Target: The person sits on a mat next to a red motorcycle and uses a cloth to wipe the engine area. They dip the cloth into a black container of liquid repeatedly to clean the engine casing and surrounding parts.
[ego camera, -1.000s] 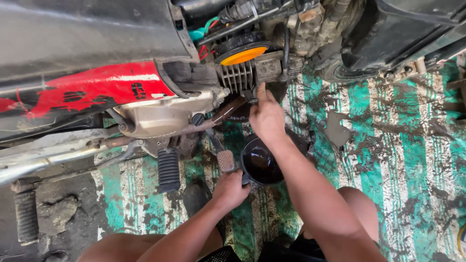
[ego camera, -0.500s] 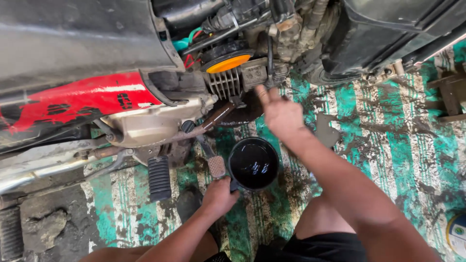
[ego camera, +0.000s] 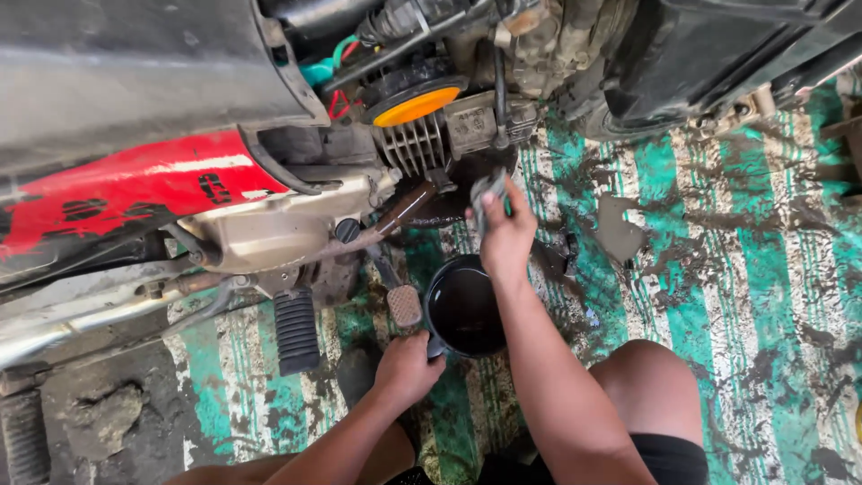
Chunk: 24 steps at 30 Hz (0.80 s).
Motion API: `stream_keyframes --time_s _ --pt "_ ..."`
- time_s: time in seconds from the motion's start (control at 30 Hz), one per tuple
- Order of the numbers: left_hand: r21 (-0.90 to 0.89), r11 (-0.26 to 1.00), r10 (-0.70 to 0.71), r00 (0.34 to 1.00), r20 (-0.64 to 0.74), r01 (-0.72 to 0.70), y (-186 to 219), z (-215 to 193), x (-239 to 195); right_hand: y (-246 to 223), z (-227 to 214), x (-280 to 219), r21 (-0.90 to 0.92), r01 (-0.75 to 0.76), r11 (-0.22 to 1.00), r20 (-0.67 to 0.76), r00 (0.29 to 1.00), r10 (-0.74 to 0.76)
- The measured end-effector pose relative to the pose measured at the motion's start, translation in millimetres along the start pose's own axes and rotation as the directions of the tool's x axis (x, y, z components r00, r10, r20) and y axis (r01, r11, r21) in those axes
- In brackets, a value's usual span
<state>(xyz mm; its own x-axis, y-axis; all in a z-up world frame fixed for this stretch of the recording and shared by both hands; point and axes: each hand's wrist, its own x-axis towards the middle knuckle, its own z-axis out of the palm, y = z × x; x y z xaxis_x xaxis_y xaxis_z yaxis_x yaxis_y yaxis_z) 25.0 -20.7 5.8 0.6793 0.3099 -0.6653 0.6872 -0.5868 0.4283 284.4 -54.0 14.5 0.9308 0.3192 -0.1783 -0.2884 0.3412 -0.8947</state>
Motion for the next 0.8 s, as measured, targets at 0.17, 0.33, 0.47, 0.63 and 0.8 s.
stream_keyframes --time_s 0.17,0.33,0.47,0.63,0.8 --pt "-0.033 0.999 0.018 0.999 -0.036 -0.02 -24 16 1 29 16 69 0.3 -0.018 0.954 0.008 1.0 0.016" --pt "-0.033 0.999 0.02 0.998 -0.054 -0.022 -41 18 1 56 -13 106 0.443 -0.027 0.896 0.161 0.986 -0.05" --pt "-0.082 0.996 0.022 0.999 -0.028 -0.024 -28 1 1 13 -11 64 0.24 -0.14 0.961 0.061 0.99 0.129" --pt "-0.066 0.998 -0.024 0.999 -0.044 0.021 -21 -9 1 27 12 9 -0.571 0.495 0.655 0.259 0.865 -0.429" --pt "-0.091 0.996 -0.013 1.0 -0.012 0.012 -19 -6 -4 70 22 30 -0.844 0.512 0.162 0.452 0.84 -0.3"
